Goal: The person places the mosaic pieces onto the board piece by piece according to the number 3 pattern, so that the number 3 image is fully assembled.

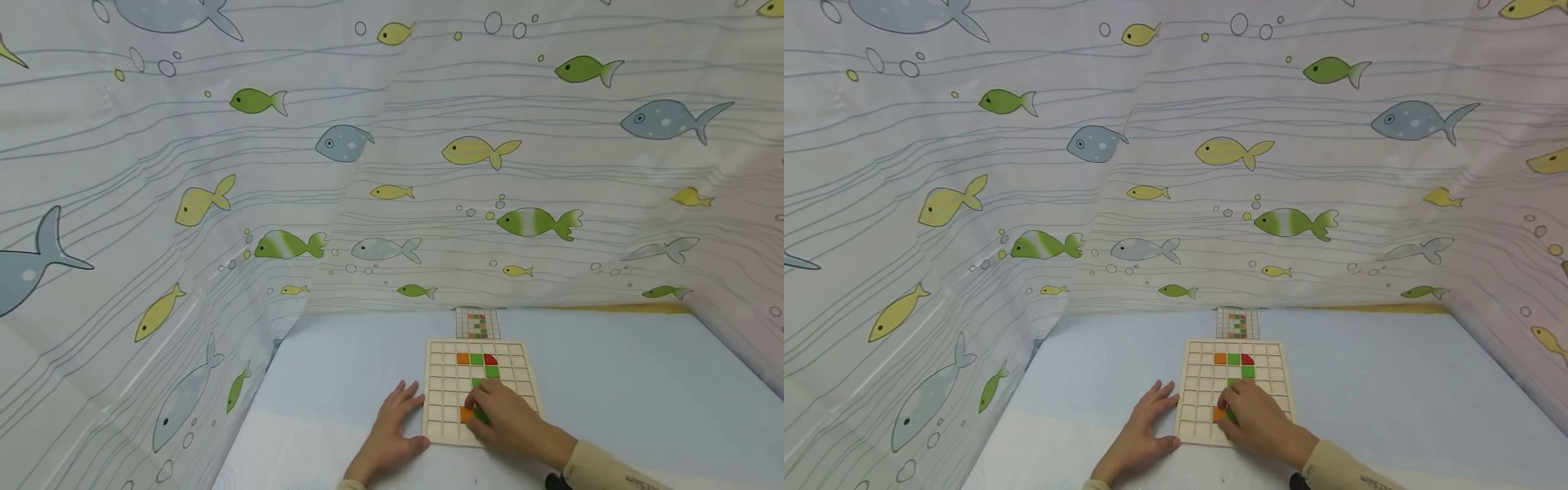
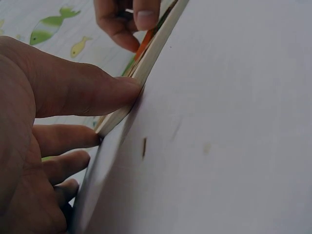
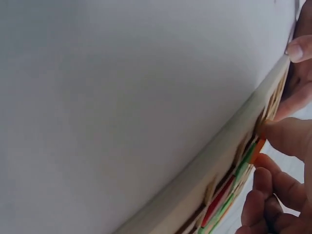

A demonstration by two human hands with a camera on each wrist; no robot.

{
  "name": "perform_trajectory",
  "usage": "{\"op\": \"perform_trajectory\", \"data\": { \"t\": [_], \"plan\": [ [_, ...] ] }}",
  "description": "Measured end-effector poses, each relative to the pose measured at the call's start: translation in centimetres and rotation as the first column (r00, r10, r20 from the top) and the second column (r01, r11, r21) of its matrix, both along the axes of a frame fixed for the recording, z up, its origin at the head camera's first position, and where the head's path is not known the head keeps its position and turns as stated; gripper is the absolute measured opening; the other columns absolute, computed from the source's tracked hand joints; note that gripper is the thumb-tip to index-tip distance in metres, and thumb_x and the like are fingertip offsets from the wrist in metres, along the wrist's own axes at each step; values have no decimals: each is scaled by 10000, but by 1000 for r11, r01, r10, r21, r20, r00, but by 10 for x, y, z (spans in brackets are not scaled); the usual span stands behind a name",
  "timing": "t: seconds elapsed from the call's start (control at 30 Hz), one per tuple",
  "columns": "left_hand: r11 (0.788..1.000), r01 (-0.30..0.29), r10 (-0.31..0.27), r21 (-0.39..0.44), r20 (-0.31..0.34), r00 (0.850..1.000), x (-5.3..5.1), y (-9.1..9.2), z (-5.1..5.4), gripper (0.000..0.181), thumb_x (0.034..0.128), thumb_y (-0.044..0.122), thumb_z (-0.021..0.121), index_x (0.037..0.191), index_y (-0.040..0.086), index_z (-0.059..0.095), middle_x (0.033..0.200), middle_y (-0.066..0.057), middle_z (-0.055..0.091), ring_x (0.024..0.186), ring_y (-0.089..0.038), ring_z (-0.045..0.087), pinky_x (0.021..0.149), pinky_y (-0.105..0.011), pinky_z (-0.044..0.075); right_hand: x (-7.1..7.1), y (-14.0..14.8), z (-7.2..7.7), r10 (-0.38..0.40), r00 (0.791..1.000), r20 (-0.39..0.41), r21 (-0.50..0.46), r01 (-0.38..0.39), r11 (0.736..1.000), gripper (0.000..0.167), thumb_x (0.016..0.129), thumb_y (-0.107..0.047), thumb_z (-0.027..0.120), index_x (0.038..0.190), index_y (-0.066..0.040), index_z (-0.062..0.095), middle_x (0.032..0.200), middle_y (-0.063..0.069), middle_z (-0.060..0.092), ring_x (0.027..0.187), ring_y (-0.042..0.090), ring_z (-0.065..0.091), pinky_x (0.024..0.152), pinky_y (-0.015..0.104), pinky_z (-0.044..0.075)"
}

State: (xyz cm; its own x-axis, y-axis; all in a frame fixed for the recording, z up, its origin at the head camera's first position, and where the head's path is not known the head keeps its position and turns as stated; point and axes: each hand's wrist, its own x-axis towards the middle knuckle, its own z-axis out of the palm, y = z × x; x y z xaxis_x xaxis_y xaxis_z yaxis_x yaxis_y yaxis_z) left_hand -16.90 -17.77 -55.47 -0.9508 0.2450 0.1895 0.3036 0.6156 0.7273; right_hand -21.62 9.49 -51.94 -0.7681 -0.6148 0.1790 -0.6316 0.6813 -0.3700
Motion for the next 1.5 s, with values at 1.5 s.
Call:
{"op": "perform_trajectory", "data": {
  "t": [1.5],
  "plan": [
    [1000, 13, -13, -13, 1, 1000, -1, -1, -1, 743, 748, 287, 816, 1423, 33, 638, 1632, -191, 485, 1547, -539, 320, 1235, -771, 208, -6, -9, -3, -154, 956, 251, -151, 196, 969, 117, 792, -237, 921, 868, -217, 835, 613, -138, 567, 541, 33, 464, 458, 191, 323]
  ]
}}
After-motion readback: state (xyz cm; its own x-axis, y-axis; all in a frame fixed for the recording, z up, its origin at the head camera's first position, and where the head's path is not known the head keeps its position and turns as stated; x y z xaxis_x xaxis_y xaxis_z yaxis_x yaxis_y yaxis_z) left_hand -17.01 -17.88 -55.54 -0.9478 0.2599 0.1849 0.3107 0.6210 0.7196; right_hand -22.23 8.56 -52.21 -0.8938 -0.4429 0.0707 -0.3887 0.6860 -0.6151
